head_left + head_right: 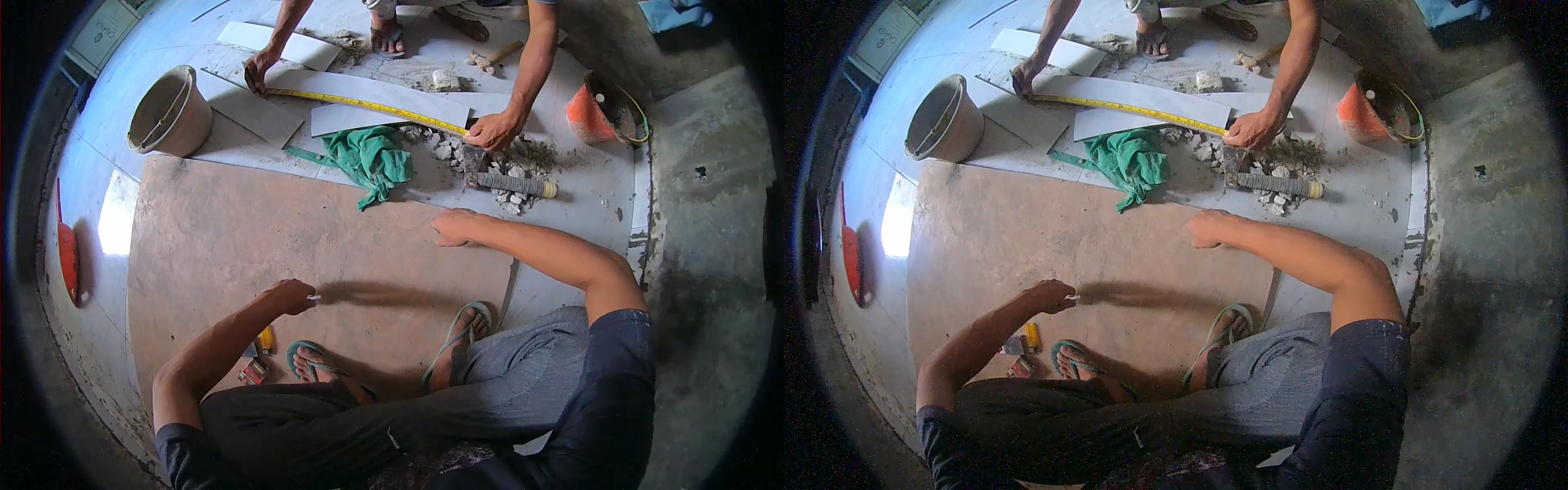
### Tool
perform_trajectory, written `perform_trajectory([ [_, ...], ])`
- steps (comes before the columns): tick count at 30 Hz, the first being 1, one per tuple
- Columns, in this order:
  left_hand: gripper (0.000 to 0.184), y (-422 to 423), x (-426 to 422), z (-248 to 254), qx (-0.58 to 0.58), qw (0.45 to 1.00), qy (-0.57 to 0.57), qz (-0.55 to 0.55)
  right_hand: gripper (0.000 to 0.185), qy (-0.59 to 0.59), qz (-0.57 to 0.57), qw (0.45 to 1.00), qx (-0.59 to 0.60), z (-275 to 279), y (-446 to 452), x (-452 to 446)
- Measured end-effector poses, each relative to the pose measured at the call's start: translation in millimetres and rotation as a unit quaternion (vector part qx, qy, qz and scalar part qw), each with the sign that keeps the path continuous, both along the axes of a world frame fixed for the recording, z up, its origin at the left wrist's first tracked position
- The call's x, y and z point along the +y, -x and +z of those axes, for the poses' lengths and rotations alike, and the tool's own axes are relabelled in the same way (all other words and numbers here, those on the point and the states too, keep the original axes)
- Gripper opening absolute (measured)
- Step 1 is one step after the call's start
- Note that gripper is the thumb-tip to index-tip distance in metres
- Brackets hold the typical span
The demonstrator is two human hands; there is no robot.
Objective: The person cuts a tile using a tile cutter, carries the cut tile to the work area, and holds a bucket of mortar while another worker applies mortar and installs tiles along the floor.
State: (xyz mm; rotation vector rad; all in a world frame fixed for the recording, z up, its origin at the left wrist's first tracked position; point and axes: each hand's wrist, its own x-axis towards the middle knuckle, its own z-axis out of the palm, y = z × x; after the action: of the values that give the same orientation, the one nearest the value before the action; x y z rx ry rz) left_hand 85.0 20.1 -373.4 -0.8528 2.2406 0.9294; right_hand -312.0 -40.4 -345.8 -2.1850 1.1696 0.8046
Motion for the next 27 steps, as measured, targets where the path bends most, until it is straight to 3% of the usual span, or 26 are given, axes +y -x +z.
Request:
perform_trajectory([
  [27,0.038,10,-4,17,-0.057,0.998,-0.030,0.012,0.035,-0.018,-0.014,1.000,0.009,-8,2,-1],
])
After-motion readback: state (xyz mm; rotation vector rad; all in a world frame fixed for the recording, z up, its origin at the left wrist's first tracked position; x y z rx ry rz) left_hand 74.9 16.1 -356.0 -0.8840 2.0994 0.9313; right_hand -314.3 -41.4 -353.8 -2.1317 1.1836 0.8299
